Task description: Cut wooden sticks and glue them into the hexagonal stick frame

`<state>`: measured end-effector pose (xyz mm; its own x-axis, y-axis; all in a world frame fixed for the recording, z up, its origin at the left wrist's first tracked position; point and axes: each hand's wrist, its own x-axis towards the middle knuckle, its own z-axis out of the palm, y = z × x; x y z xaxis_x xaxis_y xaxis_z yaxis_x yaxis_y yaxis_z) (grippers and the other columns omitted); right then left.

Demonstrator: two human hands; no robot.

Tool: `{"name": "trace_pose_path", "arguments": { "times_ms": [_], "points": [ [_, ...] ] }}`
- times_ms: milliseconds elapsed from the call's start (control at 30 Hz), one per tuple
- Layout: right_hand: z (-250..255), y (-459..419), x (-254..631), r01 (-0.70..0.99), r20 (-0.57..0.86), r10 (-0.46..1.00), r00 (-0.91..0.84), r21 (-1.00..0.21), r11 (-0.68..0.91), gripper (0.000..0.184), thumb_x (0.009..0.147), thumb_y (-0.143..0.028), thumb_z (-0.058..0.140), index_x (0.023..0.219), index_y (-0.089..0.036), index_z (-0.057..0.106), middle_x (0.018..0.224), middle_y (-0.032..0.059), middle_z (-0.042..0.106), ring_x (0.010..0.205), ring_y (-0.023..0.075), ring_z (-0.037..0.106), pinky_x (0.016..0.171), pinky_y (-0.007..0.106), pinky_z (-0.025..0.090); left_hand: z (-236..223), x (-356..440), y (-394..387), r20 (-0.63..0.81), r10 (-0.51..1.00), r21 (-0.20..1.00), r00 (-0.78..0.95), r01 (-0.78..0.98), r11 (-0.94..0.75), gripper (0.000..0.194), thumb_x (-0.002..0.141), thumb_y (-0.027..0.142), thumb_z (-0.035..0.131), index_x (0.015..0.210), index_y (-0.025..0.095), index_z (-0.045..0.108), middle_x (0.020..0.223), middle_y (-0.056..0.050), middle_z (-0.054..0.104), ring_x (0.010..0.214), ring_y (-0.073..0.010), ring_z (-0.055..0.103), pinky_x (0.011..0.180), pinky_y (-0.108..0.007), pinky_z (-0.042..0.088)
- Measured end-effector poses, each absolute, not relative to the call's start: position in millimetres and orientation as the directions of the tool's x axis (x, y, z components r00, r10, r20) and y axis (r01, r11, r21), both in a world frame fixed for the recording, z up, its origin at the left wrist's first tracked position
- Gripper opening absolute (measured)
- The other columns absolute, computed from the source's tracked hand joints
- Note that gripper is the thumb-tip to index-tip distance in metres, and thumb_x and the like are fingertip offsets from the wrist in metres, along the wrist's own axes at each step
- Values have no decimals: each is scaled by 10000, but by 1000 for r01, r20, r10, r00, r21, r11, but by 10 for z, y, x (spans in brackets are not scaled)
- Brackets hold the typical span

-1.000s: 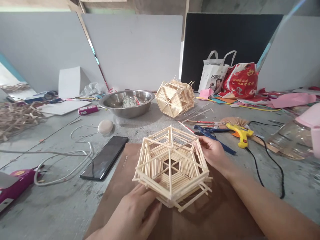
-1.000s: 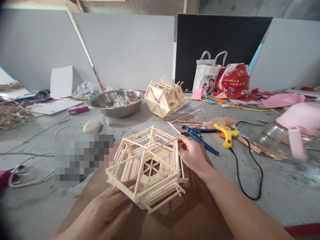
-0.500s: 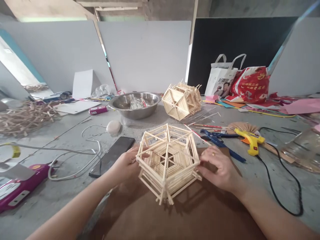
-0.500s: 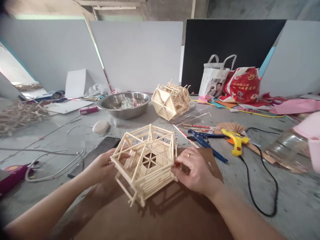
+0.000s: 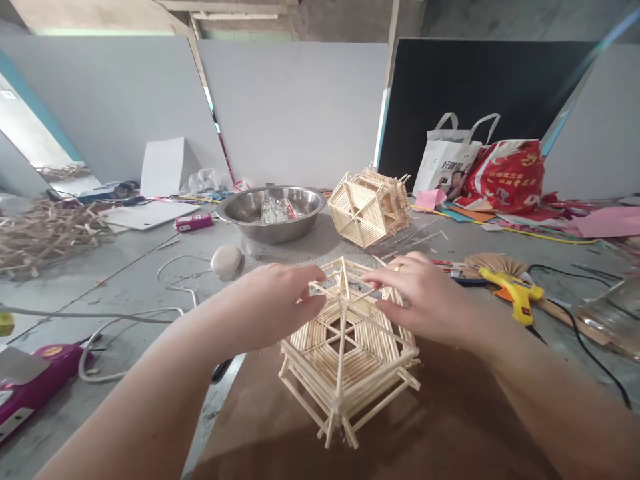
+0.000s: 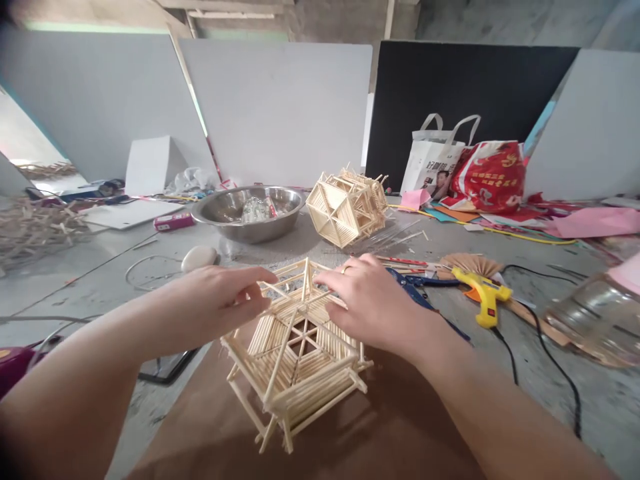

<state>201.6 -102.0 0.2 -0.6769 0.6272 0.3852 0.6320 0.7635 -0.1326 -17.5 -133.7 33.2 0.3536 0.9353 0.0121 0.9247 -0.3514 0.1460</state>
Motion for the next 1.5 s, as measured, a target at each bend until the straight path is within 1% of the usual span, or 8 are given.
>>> {"name": "trace_pose_path", "arguments": {
  "times_ms": [167, 400, 667, 800, 900, 1000, 1233, 1500],
  "points": [
    [-159, -860, 1882, 606, 236, 623, -746, -149, 781, 301, 721, -175, 485, 1012, -226, 546, 817, 38, 628, 812, 213, 520, 726, 347, 352, 227, -111, -1254, -52, 892, 216, 450, 877, -430, 267, 813, 351, 327, 882, 212, 544, 648, 10, 587, 592, -124, 530, 504, -219, 323],
    [-194, -857, 1859, 606, 265, 684, -679, -323, 727, 247, 745, -139, 442, 965, -228, 513, 873, 23, 608, 894, 213, 479, 733, 331, 363, 166, -81, -1259, -50, 878, 284, 476, 850, -445, 196, 822, 289, 327, 817, 203, 503, 697, 29, 584, 565, -93, 508, 507, -211, 322],
    [-186, -859, 1829, 560, 300, 630, -716, -292, 775, 131, 768, -131, 434, 800, -212, 531, 801, -3, 618, 815, 176, 521, 764, 324, 338, 137, -58, -1237, -67, 869, 290, 491, 843, -454, 168, 800, 204, 330, 795, 203, 499, 668, 31, 575, 533, -83, 500, 495, -204, 319],
    [-183, -863, 1833, 554, 282, 630, -724, -307, 774, 159, 783, -153, 421, 887, -199, 531, 851, 12, 629, 829, 185, 518, 776, 348, 340, 132, -52, -1234, -42, 885, 297, 464, 851, -432, 187, 806, 214, 313, 905, 198, 471, 668, 26, 572, 528, -88, 494, 486, -205, 322],
    [-211, -858, 1846, 551, 270, 648, -712, -358, 754, 300, 790, -171, 412, 1082, -196, 474, 1017, 38, 606, 941, 209, 477, 794, 368, 349, 118, -54, -1229, -33, 874, 304, 486, 837, -454, 252, 808, 195, 305, 1026, 192, 433, 668, 25, 568, 519, -88, 489, 492, -206, 331],
    [-245, -845, 1856, 534, 264, 634, -727, -363, 764, 405, 813, -178, 385, 1217, -213, 379, 1159, 39, 541, 1021, 212, 446, 843, 394, 326, 116, -60, -1225, -52, 844, 274, 534, 820, -503, 229, 821, 193, 285, 929, 177, 487, 665, 11, 552, 547, -89, 490, 514, -205, 346],
    [-242, -828, 1841, 485, 261, 569, -780, -324, 813, 358, 864, -295, 347, 1215, -252, 403, 1068, 46, 601, 993, 197, 508, 884, 438, 287, 122, -58, -1232, -98, 843, 309, 529, 822, -479, 231, 830, 182, 266, 905, 183, 484, 655, 19, 546, 528, -81, 503, 494, -191, 356],
    [-228, -836, 1839, 484, 257, 577, -776, -345, 804, 355, 857, -293, 371, 1210, -278, 409, 1116, 43, 577, 1037, 206, 491, 907, 452, 267, 99, -63, -1228, -108, 835, 337, 540, 810, -480, 207, 837, 200, 275, 924, 189, 462, 703, 14, 562, 552, -86, 530, 500, -197, 370]
  ]
}}
